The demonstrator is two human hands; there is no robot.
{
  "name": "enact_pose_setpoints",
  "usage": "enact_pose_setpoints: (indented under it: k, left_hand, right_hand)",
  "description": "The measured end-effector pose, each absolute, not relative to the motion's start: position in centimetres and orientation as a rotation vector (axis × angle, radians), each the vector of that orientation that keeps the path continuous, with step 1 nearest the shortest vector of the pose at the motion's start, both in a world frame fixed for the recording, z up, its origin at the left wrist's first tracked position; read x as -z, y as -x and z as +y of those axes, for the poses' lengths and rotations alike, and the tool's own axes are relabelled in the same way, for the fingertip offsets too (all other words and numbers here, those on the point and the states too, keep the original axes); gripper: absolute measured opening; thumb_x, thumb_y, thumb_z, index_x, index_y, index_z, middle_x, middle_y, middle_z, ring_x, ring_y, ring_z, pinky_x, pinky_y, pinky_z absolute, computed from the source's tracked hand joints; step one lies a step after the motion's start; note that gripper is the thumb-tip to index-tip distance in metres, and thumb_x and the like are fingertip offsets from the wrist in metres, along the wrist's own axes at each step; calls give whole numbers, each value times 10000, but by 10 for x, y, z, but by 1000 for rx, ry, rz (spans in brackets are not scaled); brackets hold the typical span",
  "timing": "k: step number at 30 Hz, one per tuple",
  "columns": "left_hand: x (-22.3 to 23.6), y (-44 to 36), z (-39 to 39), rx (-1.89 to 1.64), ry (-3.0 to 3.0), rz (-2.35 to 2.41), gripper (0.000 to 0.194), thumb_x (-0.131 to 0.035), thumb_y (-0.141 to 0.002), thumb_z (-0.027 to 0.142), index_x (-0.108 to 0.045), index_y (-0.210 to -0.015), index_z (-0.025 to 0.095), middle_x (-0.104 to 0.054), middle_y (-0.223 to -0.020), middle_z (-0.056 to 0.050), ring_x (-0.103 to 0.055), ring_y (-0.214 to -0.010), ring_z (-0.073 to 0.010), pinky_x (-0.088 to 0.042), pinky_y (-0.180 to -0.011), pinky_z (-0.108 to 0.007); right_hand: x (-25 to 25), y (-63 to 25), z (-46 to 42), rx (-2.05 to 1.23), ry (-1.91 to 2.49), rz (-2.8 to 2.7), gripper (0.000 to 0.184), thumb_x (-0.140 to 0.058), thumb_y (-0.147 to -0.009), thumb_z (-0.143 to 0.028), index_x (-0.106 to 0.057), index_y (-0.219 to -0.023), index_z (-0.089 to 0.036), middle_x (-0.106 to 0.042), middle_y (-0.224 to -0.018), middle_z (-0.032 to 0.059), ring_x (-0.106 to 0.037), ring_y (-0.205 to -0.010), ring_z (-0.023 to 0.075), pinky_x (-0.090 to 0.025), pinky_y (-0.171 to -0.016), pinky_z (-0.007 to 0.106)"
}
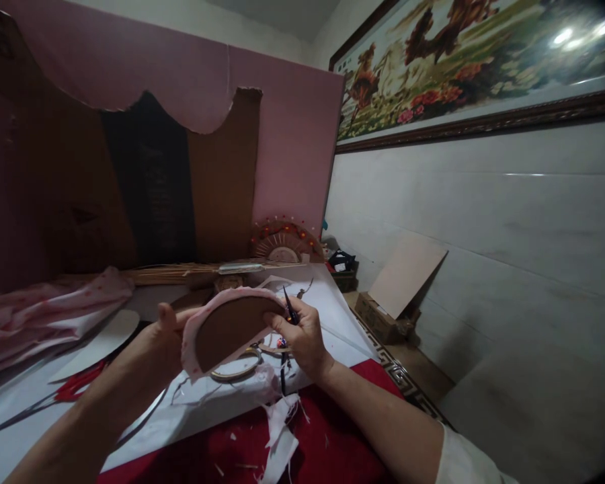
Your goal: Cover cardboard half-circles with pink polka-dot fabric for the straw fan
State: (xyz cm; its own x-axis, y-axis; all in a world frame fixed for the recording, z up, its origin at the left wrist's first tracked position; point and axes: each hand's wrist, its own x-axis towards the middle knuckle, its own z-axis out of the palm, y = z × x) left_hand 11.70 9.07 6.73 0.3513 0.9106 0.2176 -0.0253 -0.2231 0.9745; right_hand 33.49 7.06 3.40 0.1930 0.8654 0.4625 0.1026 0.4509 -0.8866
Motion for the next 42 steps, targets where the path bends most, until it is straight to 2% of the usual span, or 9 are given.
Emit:
enact_pose_setpoints:
  k: [3, 5, 10, 15, 18, 22, 25, 33, 42]
  left_hand:
    - [-64, -115, 89, -1027, -1283, 811, 497, -788, -704, 509, -730, -1136, 271, -772, -1026, -77, -731, -882, -230, -596, -731, -267]
    - [-62, -113, 89, -1030, -1264, 803, 496, -871, -644, 323, -736, -1120, 299, -775, -1012, -25, -721, -874, -180, -571, -732, -196]
    - [-66, -109, 91, -1212, -1440, 815, 311, -846, -674, 272, -788, -980, 270, -783, -928, 14, -705, -843, -163, -565, -732, -175]
    - [-83, -103, 88, -1590, -1364, 993, 413, -883, -518, 174, -787, -916, 230, -775, -827, 59, -667, -750, -126, -541, -664, -145]
    - [-86, -101, 87, -1736, -1382, 1163, 426, -823, -535, 223, -779, -958, 212, -772, -864, 50, -651, -782, -127, -523, -724, -175]
    - [-82, -103, 88, -1782, -1430, 1266, 450, -753, -562, 282, -775, -1007, 220, -772, -929, 22, -630, -766, -136, -509, -817, -250]
    - [-80, -104, 88, -1792, -1469, 1291, 424, -755, -568, 317, -782, -982, 234, -773, -945, 10, -643, -812, -176, -499, -898, -329]
    - [-75, -104, 92, -1818, -1491, 1275, 390, -754, -638, 330, -769, -1010, 216, -767, -952, -9, -643, -836, -180, -510, -842, -305]
    - [-75, -106, 89, -1833, -1468, 1205, 378, -766, -645, 303, -769, -1014, 223, -772, -983, -8, -668, -926, -222, -510, -928, -366]
  right_hand:
    - [-32, -335, 72, -668, 987, -1275, 191, -685, -732, -331, -593, -698, -167, -411, -609, -50, -354, -598, 104, -316, -557, 237]
    - [-30, -334, 74, -644, 988, -1274, 175, -688, -726, -317, -599, -701, -169, -421, -615, -50, -364, -608, 106, -326, -565, 234]
    - [-27, -331, 80, -620, 996, -1304, 216, -695, -745, -373, -614, -732, -173, -492, -631, -43, -431, -609, 112, -374, -576, 229]
    - [-31, -340, 80, -399, 1259, -1344, 388, -670, -801, -518, -612, -976, -176, -688, -849, 43, -625, -767, 185, -449, -704, 286]
    - [-33, -343, 76, -275, 1458, -1566, 301, -612, -874, -471, -620, -999, -198, -717, -910, 56, -662, -838, 212, -452, -756, 312]
    - [-26, -337, 70, -145, 1480, -2000, 201, -647, -849, -303, -641, -1016, -189, -712, -996, 67, -654, -925, 220, -453, -794, 310]
    - [-20, -332, 67, -54, 1322, -2253, 267, -624, -828, -203, -637, -1090, -153, -697, -1044, 92, -637, -970, 221, -458, -816, 307]
    - [-11, -308, 55, 31, 1034, -2475, 281, -614, -868, -365, -669, -1068, -175, -716, -934, 66, -640, -845, 207, -468, -718, 302]
    - [-4, -293, 57, 88, 1118, -2441, 221, -610, -870, -283, -688, -1054, -188, -665, -1114, 120, -563, -1033, 244, -464, -859, 362]
